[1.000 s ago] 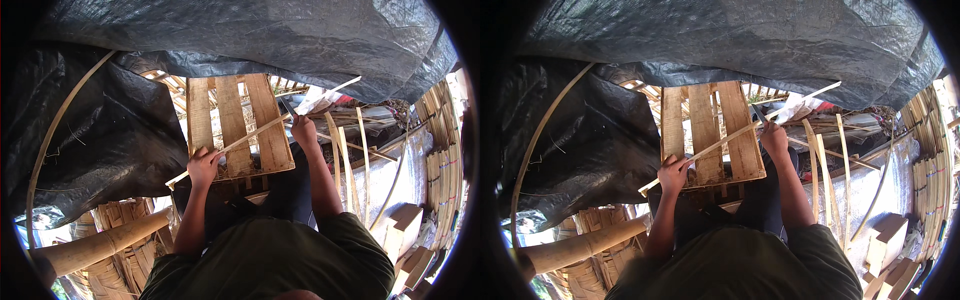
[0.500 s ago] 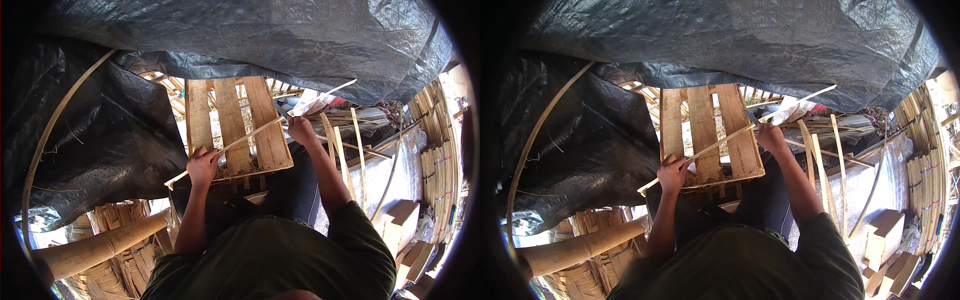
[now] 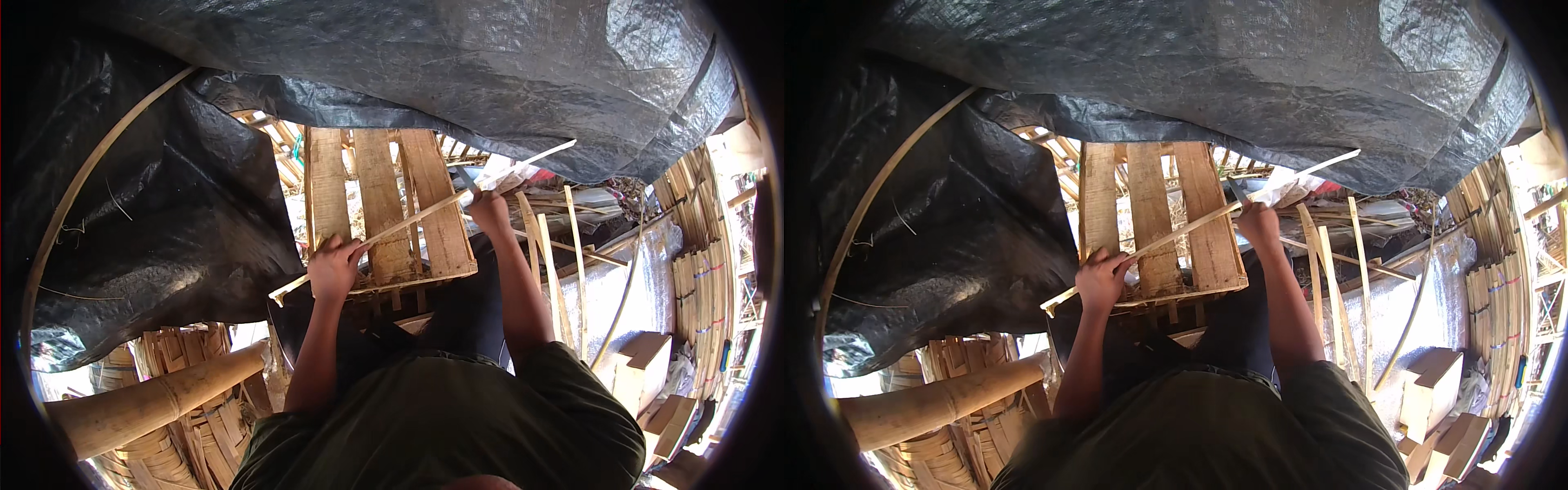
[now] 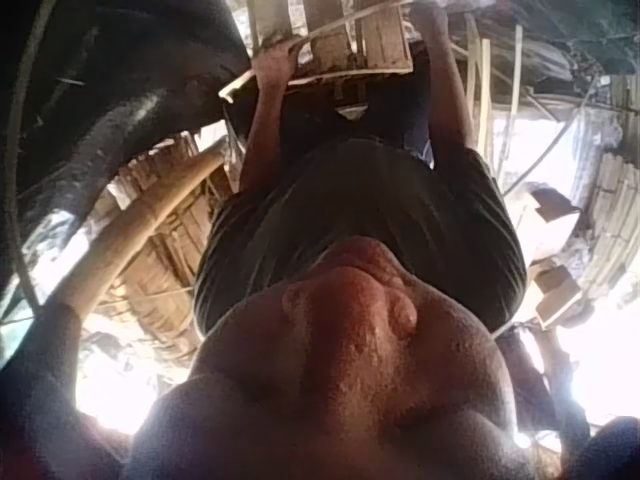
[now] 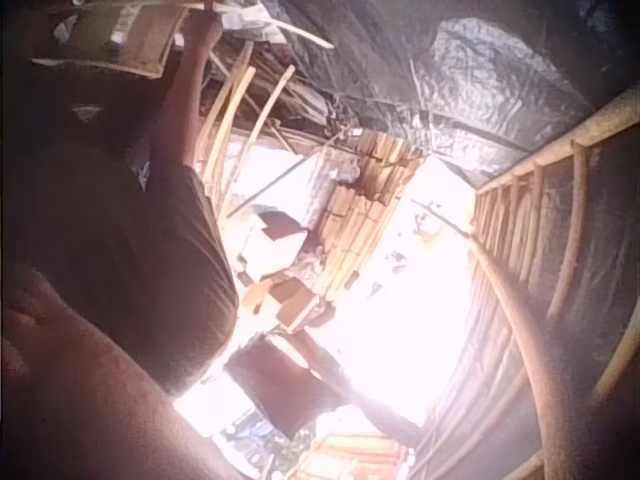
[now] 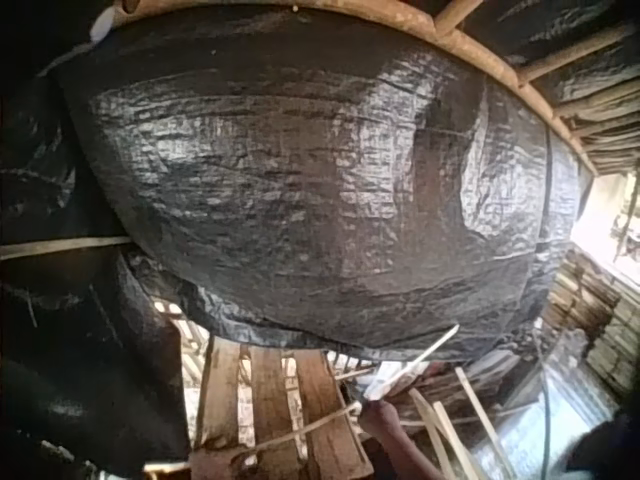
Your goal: The person holds a bamboo strip and repeatedly scrapes along its length with a knife while resting it over a wooden pallet.
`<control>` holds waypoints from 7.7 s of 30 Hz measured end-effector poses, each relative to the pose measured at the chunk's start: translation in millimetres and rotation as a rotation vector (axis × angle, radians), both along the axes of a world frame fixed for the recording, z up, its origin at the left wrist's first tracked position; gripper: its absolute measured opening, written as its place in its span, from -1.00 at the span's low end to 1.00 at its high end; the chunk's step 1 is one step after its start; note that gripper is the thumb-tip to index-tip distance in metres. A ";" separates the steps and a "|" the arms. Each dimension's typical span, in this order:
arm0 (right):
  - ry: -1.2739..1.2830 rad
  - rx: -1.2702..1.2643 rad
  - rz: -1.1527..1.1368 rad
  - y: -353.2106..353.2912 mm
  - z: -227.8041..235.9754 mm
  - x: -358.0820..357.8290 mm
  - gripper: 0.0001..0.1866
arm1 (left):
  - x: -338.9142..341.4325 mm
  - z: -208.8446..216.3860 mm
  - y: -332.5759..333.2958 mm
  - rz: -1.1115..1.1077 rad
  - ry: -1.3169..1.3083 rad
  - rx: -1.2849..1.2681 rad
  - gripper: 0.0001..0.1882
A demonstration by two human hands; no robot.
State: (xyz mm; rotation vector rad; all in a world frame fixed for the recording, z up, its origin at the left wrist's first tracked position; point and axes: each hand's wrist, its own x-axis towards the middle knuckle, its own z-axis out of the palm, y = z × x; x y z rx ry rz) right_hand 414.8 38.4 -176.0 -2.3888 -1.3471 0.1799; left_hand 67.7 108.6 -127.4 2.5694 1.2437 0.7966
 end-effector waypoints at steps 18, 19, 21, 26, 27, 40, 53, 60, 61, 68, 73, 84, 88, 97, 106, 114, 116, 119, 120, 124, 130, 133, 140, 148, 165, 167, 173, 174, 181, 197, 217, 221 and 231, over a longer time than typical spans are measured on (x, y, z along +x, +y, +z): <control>-0.010 -0.031 0.132 -4.4 12.6 -32.8 -0.65 | -5.5 -4.7 5.5 0.003 -0.036 -0.012 -0.77; -0.143 -0.032 0.027 -4.9 9.1 -31.7 -0.65 | -5.1 -4.8 5.6 -0.005 -0.033 -0.043 -0.77; -0.139 0.064 -0.343 -6.3 6.2 -22.1 -0.64 | -5.5 -4.6 5.6 0.012 -0.019 -0.044 -0.78; -0.032 0.159 -0.140 -12.7 0.9 -2.6 -0.61 | -4.3 -2.0 6.3 0.021 -0.044 -0.085 -0.80; -0.121 0.177 -0.318 -13.5 -1.8 -2.0 -0.60 | -3.7 -1.5 6.1 0.021 -0.057 -0.059 -0.80; 0.164 0.080 -0.173 -26.3 6.5 17.1 -0.60 | -0.8 5.4 2.9 0.027 -0.003 -0.087 -0.76; 0.041 0.007 -0.346 -4.1 13.3 -12.5 -0.49 | 4.6 5.7 0.0 0.028 0.024 -0.056 -0.76; 0.081 0.014 -0.282 -0.9 9.1 -34.4 -0.49 | 5.3 3.5 -2.4 0.047 0.039 -0.037 -0.77; 0.107 -0.053 -0.113 -2.1 12.1 -33.0 -0.48 | 4.8 2.9 -2.4 0.038 0.036 -0.044 -0.77; 0.118 0.009 -0.046 -7.7 17.4 -25.8 -0.47 | 5.5 -1.2 -3.5 0.001 0.022 0.030 -0.78; 0.102 0.072 -0.231 -5.3 2.1 -38.4 -0.47 | 8.4 0.8 -5.7 0.007 0.034 0.042 -0.79; 0.149 -0.059 0.070 -2.3 7.7 -56.2 -0.45 | 0.8 -2.8 -0.8 0.012 0.021 -0.022 -0.73; -0.012 0.091 -0.297 -3.5 6.1 -44.5 -0.50 | -3.8 -4.1 2.0 0.017 0.000 0.007 -0.75; 0.214 0.127 0.304 -64.3 61.6 -66.4 -0.78 | -10.6 -3.8 7.4 -0.004 -0.026 -0.017 -0.76; -0.015 0.091 0.446 -70.0 78.2 -122.5 -0.81 | -10.1 -5.1 6.9 0.001 -0.024 -0.038 -0.76; 0.424 -0.444 0.611 -97.2 25.4 -194.5 -0.77 | -7.8 -4.1 6.8 0.011 0.028 -0.051 -0.72; 0.387 -0.696 0.618 -96.7 -13.9 -206.4 -0.71 | -7.7 -3.6 5.7 0.017 0.038 -0.052 -0.73; 0.299 -0.690 0.476 -99.4 -58.3 -220.9 -0.70 | -7.4 -4.0 5.6 0.037 0.032 -0.054 -0.73; 0.323 -0.699 0.486 -99.5 -67.5 -225.3 -0.67 | -7.4 -4.1 6.3 0.029 0.020 -0.050 -0.73; 0.295 -0.626 0.456 -105.0 -78.4 -235.8 -0.60 | -7.8 -5.5 8.1 0.020 0.025 -0.057 -0.74; 0.302 -0.660 0.283 -108.7 -78.1 -237.4 -0.60 | -6.7 -8.2 8.3 0.020 0.005 -0.031 -0.74; 0.358 -0.686 0.272 -107.2 -83.2 -235.1 -0.62 | -6.6 -8.6 7.9 0.024 0.004 -0.034 -0.75; 0.413 -0.624 0.336 -105.3 -91.9 -229.4 -0.68 | -6.3 -8.8 8.5 0.016 0.002 -0.036 -0.76; 0.431 -0.634 0.381 -106.0 -77.7 -224.9 -0.66 | -6.6 -5.6 7.4 0.010 0.001 -0.036 -0.75; -0.072 0.148 0.190 -72.1 72.1 -147.5 -0.80 | -5.9 -3.1 6.3 0.004 -0.012 -0.010 -0.75; -0.015 0.110 0.189 -71.1 67.7 -135.8 -0.78 | -6.4 -2.1 6.4 0.003 0.005 -0.018 -0.76; 0.138 0.275 0.154 -59.2 52.7 -99.5 -0.89 | -3.8 0.0 7.5 0.018 -0.020 -0.018 -0.76; 0.051 0.361 0.099 -52.5 51.0 -90.1 -0.87 | -2.3 0.2 7.9 0.031 -0.003 -0.067 -0.76; -0.076 0.153 -0.133 -21.7 35.7 -44.3 -0.69 | 0.7 5.3 11.0 0.004 0.011 -0.115 -0.74; 0.094 0.220 -0.201 -16.4 28.7 -39.9 -0.65 | -2.7 2.7 13.2 -0.015 0.001 -0.095 -0.77; 0.059 -0.114 -0.274 -10.1 15.1 -22.0 -0.30 | 6.6 -2.5 5.5 -0.013 0.054 -0.089 -0.71; 0.116 -0.144 -0.412 -14.6 24.1 -30.0 -0.41 | 4.1 -3.4 6.9 -0.019 0.035 -0.078 -0.72; 0.507 -0.105 -0.271 -21.1 26.7 -19.4 -0.51 | -1.9 0.3 12.7 -0.019 -0.003 -0.075 -0.75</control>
